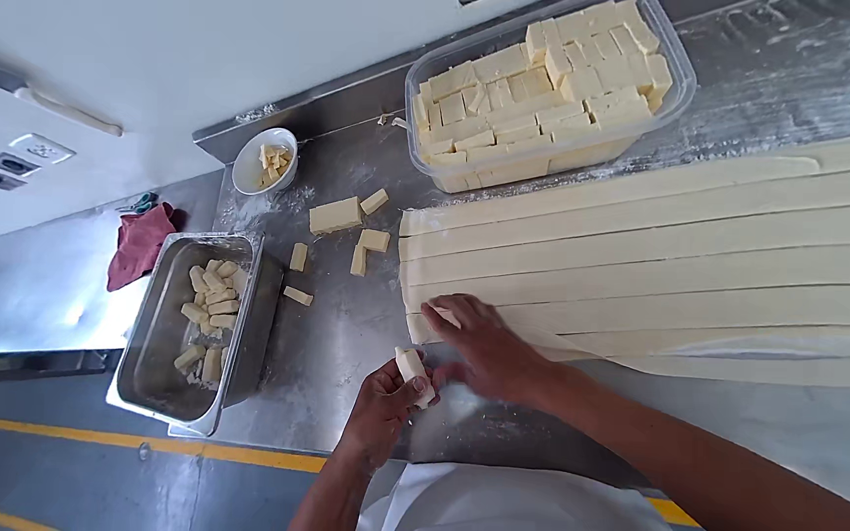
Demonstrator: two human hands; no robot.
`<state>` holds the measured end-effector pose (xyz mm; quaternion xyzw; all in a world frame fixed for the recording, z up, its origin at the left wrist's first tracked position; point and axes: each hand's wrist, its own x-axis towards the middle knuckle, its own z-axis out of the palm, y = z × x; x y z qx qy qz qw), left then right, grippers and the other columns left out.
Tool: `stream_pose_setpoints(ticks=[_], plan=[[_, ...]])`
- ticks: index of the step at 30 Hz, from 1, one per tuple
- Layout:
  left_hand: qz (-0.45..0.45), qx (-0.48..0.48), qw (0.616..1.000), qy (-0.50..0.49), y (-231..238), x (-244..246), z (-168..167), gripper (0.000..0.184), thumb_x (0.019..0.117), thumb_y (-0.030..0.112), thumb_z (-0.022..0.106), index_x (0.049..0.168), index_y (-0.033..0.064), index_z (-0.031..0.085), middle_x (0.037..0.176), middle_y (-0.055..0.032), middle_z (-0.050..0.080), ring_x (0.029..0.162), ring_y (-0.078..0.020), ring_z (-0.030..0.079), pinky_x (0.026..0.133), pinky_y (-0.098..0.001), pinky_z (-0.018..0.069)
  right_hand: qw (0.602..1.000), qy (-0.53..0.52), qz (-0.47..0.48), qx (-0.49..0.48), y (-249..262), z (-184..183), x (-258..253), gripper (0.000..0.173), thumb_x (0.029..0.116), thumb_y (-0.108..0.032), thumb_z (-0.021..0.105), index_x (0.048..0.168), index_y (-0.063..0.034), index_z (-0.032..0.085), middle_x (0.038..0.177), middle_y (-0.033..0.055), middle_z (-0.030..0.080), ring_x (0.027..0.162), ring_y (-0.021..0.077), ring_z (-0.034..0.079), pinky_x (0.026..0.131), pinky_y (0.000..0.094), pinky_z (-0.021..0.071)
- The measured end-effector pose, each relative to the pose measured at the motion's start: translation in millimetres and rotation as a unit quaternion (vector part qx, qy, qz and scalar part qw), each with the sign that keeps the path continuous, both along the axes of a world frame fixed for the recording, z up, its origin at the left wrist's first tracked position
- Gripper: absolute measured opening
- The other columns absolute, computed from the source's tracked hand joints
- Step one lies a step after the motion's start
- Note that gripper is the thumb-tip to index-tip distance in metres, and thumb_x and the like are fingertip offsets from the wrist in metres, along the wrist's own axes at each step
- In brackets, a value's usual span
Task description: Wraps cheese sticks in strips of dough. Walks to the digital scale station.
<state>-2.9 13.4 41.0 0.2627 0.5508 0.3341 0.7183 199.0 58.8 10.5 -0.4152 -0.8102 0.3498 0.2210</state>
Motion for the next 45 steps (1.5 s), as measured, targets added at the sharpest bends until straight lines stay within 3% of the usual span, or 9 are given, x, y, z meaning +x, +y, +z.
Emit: stream_pose_setpoints(ticks=[2,7,10,12,23,27,34,41,45], plan=[[-0.045,-0.009,0.998,-0.042,-2,-2,2,0.03,0.0933,-0.001,0.056,0.123,-0.001,0.052,0.098,-0.0031,0.072,0.089,-0.012,0.071,0.084,-0.0293,0.0601,0.993,0.043,0.084,-0.065,-7,14,-9,0.105,0.0778,-0.036,0.088,0.158,0.0009,0.032,0.156,0.0241,0.042,0.146,0.0402,0.04,0.117,0.0578,0.0353],[-0.017,-0.016,0.986,-0.167,-10,3,-2,0.02,0.1012,0.023,0.052,0.111,0.0086,0.06,0.093,-0.003,0.075,0.086,-0.0137,0.074,0.081,-0.0318,0.0618,0.982,0.143,0.116,-0.045,-26,11,-25,0.094,0.0791,-0.01,0.082,0.156,0.007,0.031,0.13,0.0272,0.06,0.119,0.0366,0.062,0.105,0.0441,0.0497],[0.03,-0.049,0.986,-0.156,-2,17,5,0.077,0.1057,0.052,0.003,0.122,0.0022,0.058,0.078,-0.0041,0.071,0.07,-0.0145,0.071,0.066,-0.0305,0.0613,0.976,0.191,0.103,0.009,-37,7,-24,0.093,0.0793,-0.013,0.083,0.154,0.0112,0.033,0.133,0.0292,0.06,0.121,0.0345,0.063,0.107,0.0368,0.049],[0.084,-0.078,0.987,-0.111,2,31,9,0.085,0.1035,0.055,-0.009,0.112,0.0039,0.059,0.06,-0.0005,0.061,0.05,-0.0097,0.061,0.049,-0.024,0.0544,0.978,0.182,0.09,0.038,-42,5,-24,0.092,0.0817,-0.021,0.082,0.153,0.0115,0.034,0.135,0.0293,0.059,0.122,0.0319,0.064,0.107,0.0334,0.0492],[0.159,-0.035,0.987,-0.006,-2,54,9,0.068,0.1104,0.044,0.002,0.111,0.0032,0.057,0.059,-0.0006,0.057,0.046,-0.0082,0.057,0.046,-0.0221,0.0516,0.968,0.178,0.022,0.173,-52,-8,-24,0.085,0.0789,-0.026,0.081,0.145,0.014,0.045,0.125,0.0266,0.067,0.116,0.0283,0.068,0.106,0.0287,0.0491],[0.158,-0.086,0.979,-0.093,6,51,15,0.078,0.1044,0.06,-0.001,0.087,0.0099,0.057,0.056,0.0001,0.056,0.046,-0.0079,0.056,0.045,-0.0215,0.0502,0.981,0.166,0.067,0.079,-47,-3,-15,0.117,0.0689,-0.036,0.089,0.153,0.0157,0.027,0.15,0.0331,0.047,0.143,0.0421,0.046,0.121,0.0533,0.0317],[0.133,-0.121,0.978,-0.103,10,48,15,0.08,0.1036,0.063,0.0,0.073,0.0119,0.053,0.054,-0.001,0.054,0.044,-0.0092,0.053,0.043,-0.0223,0.0478,0.975,0.198,0.043,0.095,-35,-6,-18,0.097,0.0719,-0.023,0.083,0.154,0.0037,0.038,0.126,0.0131,0.069,0.122,0.0277,0.063,0.119,0.063,0.0293],[0.087,0.04,0.995,0.04,-1,31,6,0.068,0.1085,0.048,0.001,0.106,0.0116,0.059,0.06,0.0074,0.058,0.047,-0.002,0.053,0.045,-0.0183,0.047,0.976,0.193,0.046,0.086,-48,-2,-9,0.1,0.0744,-0.03,0.087,0.152,0.0096,0.037,0.141,0.0168,0.063,0.14,0.0399,0.049,0.119,0.0701,0.0213],[0.17,0.223,0.938,0.202,46,-96,17,0.05,0.11,0.048,0.019,0.114,0.0189,0.059,0.075,0.012,0.065,0.062,0.0018,0.062,0.055,-0.017,0.0538,0.989,0.021,-0.116,0.091,-62,-11,49,0.05,0.0865,-0.022,0.078,0.132,-0.0032,0.068,0.137,0.0197,0.064,0.127,0.039,0.06,0.103,0.0546,0.052]])
